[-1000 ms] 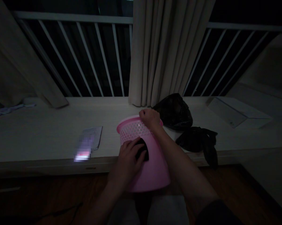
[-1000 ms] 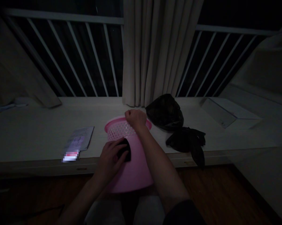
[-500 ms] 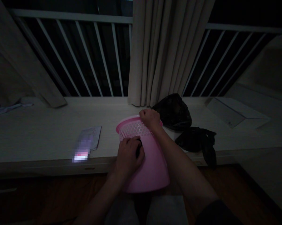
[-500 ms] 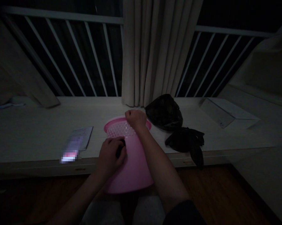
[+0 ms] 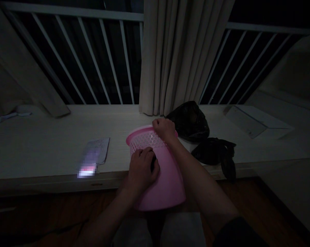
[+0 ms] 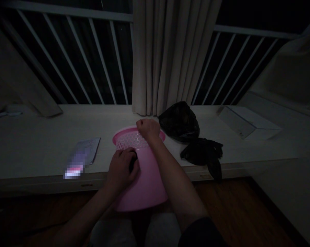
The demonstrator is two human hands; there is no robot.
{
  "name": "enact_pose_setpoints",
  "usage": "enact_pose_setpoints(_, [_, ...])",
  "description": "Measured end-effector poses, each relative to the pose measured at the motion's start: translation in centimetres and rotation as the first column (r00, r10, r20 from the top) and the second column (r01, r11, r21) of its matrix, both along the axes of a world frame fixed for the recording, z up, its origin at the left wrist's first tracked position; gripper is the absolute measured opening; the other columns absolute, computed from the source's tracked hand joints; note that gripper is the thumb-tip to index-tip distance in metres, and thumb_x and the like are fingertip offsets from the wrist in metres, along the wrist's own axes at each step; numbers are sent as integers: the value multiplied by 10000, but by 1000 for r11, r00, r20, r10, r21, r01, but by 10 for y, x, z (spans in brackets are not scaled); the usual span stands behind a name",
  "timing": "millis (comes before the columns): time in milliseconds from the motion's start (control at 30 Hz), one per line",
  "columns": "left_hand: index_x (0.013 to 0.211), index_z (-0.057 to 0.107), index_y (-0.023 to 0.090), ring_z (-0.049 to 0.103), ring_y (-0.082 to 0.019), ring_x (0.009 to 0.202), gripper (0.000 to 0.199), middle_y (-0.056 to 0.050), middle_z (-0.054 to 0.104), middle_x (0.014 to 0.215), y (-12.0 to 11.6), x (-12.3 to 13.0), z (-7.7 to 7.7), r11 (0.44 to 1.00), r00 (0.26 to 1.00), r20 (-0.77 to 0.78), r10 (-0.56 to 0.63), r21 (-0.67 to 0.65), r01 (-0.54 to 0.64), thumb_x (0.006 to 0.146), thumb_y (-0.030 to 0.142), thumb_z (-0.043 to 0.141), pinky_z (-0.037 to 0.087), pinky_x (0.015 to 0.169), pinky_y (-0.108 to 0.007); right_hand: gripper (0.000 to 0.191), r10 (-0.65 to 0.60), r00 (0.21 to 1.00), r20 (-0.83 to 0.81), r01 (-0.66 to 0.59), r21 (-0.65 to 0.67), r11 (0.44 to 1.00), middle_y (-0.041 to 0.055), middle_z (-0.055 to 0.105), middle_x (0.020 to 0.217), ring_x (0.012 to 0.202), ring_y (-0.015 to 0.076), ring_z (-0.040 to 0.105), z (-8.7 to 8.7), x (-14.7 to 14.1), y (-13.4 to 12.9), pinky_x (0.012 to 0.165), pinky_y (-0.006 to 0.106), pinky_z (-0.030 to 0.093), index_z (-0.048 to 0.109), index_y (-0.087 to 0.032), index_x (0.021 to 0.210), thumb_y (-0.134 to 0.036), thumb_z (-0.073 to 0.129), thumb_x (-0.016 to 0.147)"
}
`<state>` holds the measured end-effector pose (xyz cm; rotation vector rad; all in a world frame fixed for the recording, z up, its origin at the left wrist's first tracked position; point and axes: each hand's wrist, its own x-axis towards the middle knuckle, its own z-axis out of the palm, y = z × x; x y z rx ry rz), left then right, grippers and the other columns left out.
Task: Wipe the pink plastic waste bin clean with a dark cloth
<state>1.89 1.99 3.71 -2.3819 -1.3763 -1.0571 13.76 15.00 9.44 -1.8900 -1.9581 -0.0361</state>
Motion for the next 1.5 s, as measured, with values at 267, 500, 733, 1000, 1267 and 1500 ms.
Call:
enact_pose_setpoints(267, [941, 588, 133, 546, -263, 916, 157, -126, 630, 1050, -1, 5, 0, 1000, 1000, 9, 13, -14, -13, 808, 191, 528, 478, 812, -415, 458, 2, 1000, -7, -2, -6, 1000, 106, 751, 980, 942, 241, 682, 1, 2, 0, 805, 297, 441, 766, -211, 999, -341, 330, 947])
enact_pose_setpoints(500, [1106, 644, 96, 539, -255, 819, 362, -136, 560, 923, 1, 7, 8, 987, 994, -40, 104, -116, -108, 785, 214, 525, 498, 732, -388, 446, 7, 1000, -19, -7, -9, 1000, 97, 753, 957, 904, 239, 688, 1, 1, 2, 770, 295, 451, 769, -211, 987, -351, 349, 939])
enact_pose_setpoints(733, [1163, 616, 141, 552, -228, 808, 397, -106, 533, 941, 3, 11, 20, 944, 990, -79, 120, -299, -139, 794, 225, 496, 498, 730, -354, 450, 5, 1000, -22, -5, -6, 1000, 98, 753, 963, 915, 245, 688, 0, 2, 2, 779, 306, 450, 768, -220, 982, -344, 337, 939])
enact_pose_setpoints(1000, [1157, 598, 161, 563, -224, 845, 376, -96, 547, 980, 1, 13, 24, 920, 982, -100, 159, -346, -185, 800, 237, 507, 492, 734, -340, 455, -2, 1000, -14, 2, -14, 1000, 106, 752, 981, 937, 231, 685, 1, 2, 2, 807, 293, 446, 766, -207, 996, -346, 337, 940])
enact_pose_setpoints(1267, [908, 674, 161, 545, -270, 825, 257, -111, 604, 880, 7, 28, 22, 984, 991, -27, 131, -116, -133, 833, 379, 560, 468, 740, -414, 459, -13, 1000, -1, 13, -13, 1000, 108, 752, 995, 954, 233, 685, 1, 1, 0, 822, 297, 448, 762, -206, 1011, -349, 331, 947])
enact_pose_setpoints(1500, [1046, 612, 154, 550, -274, 979, 257, -132, 595, 1062, -6, 14, 18, 997, 993, 116, 23, 70, -31, 833, 295, 589, 472, 819, -439, 445, -15, 1000, -11, 15, -19, 1000, 116, 750, 994, 959, 248, 690, 2, 4, 0, 800, 298, 456, 764, -207, 997, -339, 342, 943])
